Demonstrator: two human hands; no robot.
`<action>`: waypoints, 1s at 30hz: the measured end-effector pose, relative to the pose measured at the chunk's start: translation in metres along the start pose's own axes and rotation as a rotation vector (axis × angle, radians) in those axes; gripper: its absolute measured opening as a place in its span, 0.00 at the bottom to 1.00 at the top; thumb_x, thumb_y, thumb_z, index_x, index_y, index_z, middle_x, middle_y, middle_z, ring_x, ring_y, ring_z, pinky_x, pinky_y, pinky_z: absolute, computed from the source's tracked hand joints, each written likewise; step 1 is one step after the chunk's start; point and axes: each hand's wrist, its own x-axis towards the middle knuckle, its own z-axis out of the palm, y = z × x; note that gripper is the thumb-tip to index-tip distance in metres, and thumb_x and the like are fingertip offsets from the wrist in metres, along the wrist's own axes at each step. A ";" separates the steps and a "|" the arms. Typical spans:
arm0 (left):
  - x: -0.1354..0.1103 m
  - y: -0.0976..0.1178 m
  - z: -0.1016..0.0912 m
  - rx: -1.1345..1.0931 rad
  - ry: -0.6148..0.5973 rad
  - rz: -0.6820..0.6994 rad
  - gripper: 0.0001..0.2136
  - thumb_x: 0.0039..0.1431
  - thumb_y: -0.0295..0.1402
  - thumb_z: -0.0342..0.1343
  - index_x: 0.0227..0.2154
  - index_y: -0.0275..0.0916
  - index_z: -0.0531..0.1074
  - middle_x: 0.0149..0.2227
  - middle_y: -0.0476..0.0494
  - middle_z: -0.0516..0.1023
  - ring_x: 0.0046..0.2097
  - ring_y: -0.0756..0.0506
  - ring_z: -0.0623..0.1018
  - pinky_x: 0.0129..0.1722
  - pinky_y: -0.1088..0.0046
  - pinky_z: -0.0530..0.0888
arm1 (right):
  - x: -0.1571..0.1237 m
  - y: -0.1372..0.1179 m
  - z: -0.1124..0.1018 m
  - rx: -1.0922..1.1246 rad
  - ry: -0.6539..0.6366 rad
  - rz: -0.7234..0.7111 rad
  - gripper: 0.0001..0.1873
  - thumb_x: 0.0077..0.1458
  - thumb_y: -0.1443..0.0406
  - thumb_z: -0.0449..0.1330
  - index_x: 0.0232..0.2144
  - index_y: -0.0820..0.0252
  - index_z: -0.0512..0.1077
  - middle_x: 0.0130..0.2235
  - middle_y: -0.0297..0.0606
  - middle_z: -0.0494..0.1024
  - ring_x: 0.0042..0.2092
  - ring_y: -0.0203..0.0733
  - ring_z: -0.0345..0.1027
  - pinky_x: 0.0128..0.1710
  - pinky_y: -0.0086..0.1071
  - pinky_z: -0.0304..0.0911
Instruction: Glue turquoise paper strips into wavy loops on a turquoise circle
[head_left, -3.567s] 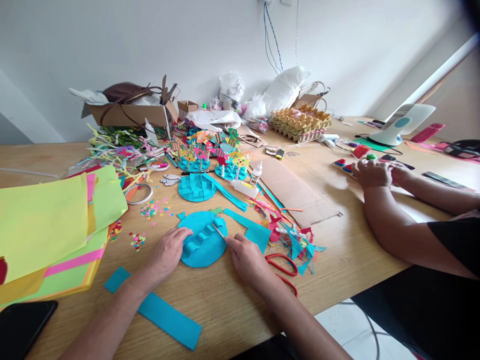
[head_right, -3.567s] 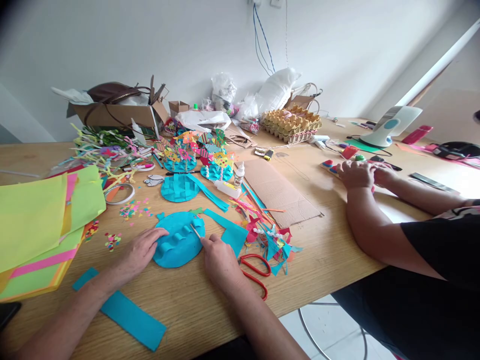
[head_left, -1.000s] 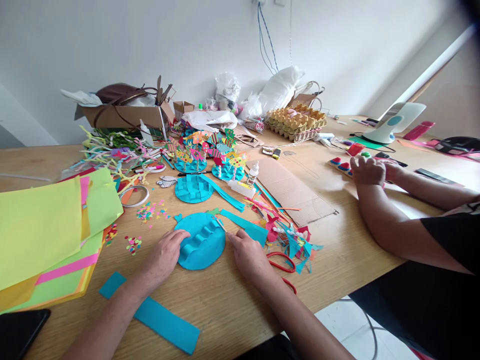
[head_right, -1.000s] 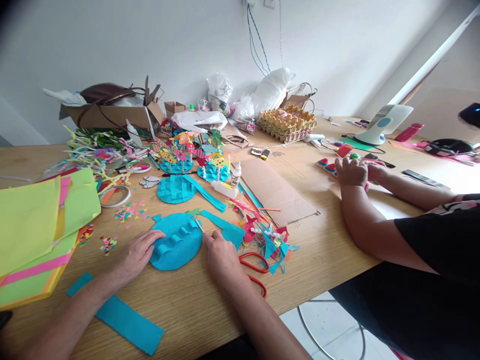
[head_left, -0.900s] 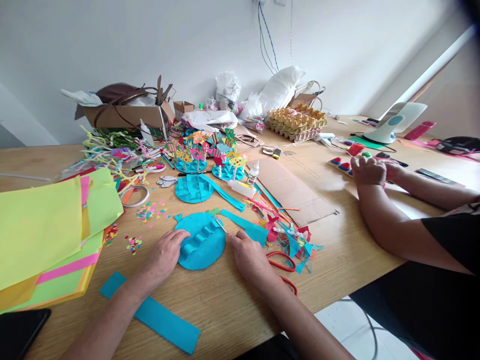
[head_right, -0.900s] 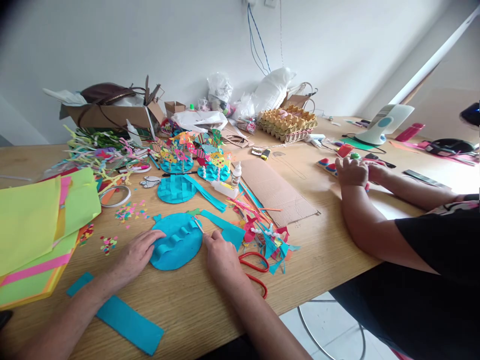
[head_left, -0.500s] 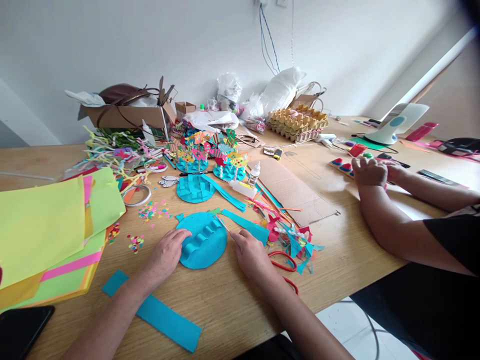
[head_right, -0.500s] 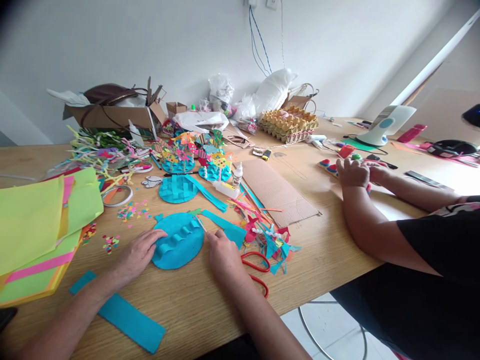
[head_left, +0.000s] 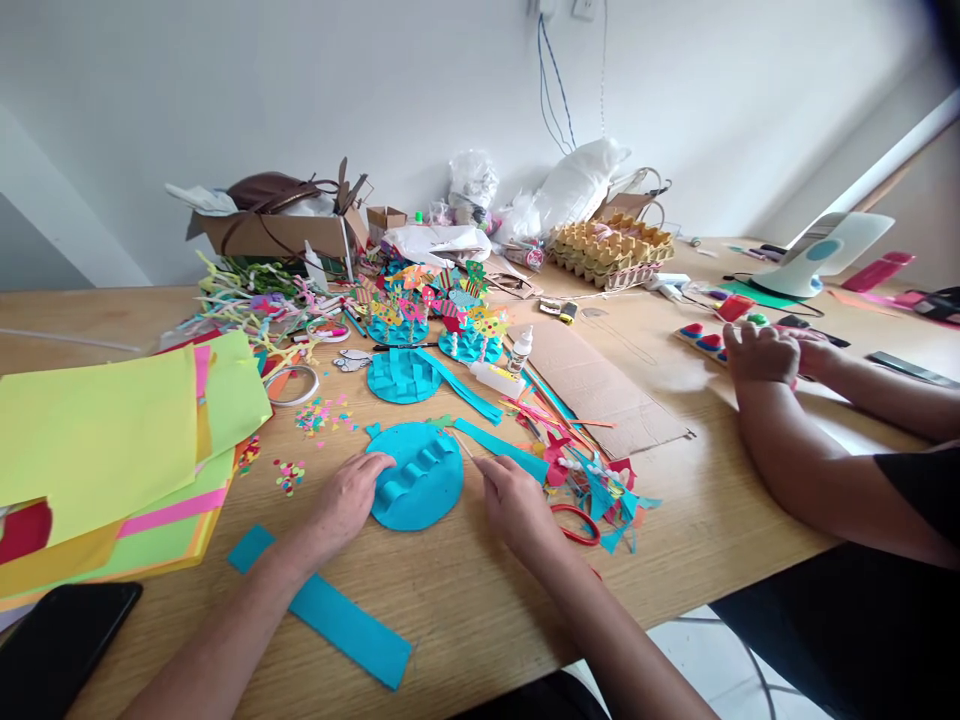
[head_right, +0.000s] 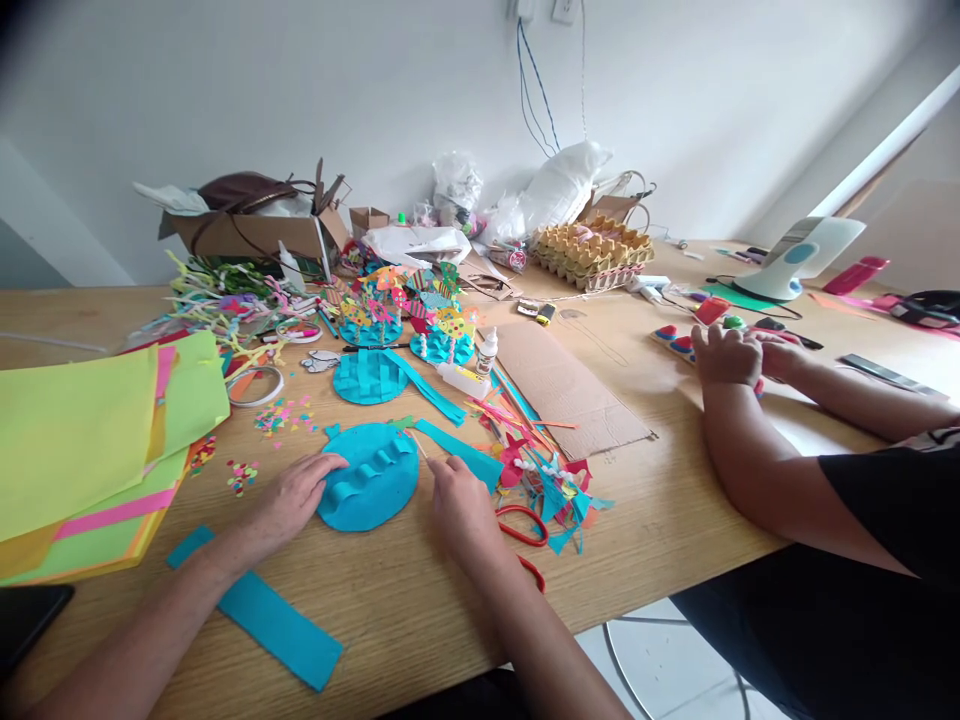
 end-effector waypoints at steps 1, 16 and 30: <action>0.000 0.001 -0.001 -0.016 -0.007 -0.021 0.16 0.51 0.22 0.40 0.37 0.37 0.69 0.41 0.40 0.76 0.45 0.45 0.74 0.46 0.67 0.70 | -0.002 -0.001 -0.004 0.034 0.057 -0.015 0.18 0.57 0.71 0.46 0.46 0.59 0.69 0.37 0.42 0.72 0.37 0.39 0.68 0.35 0.27 0.60; -0.006 0.006 -0.061 -0.155 0.074 -0.229 0.13 0.51 0.30 0.43 0.34 0.41 0.72 0.38 0.46 0.78 0.41 0.45 0.76 0.43 0.69 0.70 | -0.054 -0.010 0.000 0.292 -0.090 -0.164 0.16 0.55 0.70 0.44 0.39 0.59 0.70 0.35 0.41 0.73 0.36 0.40 0.68 0.36 0.31 0.61; 0.025 -0.010 -0.043 -0.632 -0.090 -0.565 0.13 0.42 0.31 0.50 0.34 0.36 0.70 0.37 0.41 0.75 0.40 0.42 0.74 0.36 0.68 0.71 | -0.047 -0.002 -0.007 1.152 -0.228 0.420 0.16 0.45 0.56 0.56 0.33 0.61 0.68 0.28 0.32 0.70 0.19 0.28 0.57 0.13 0.22 0.42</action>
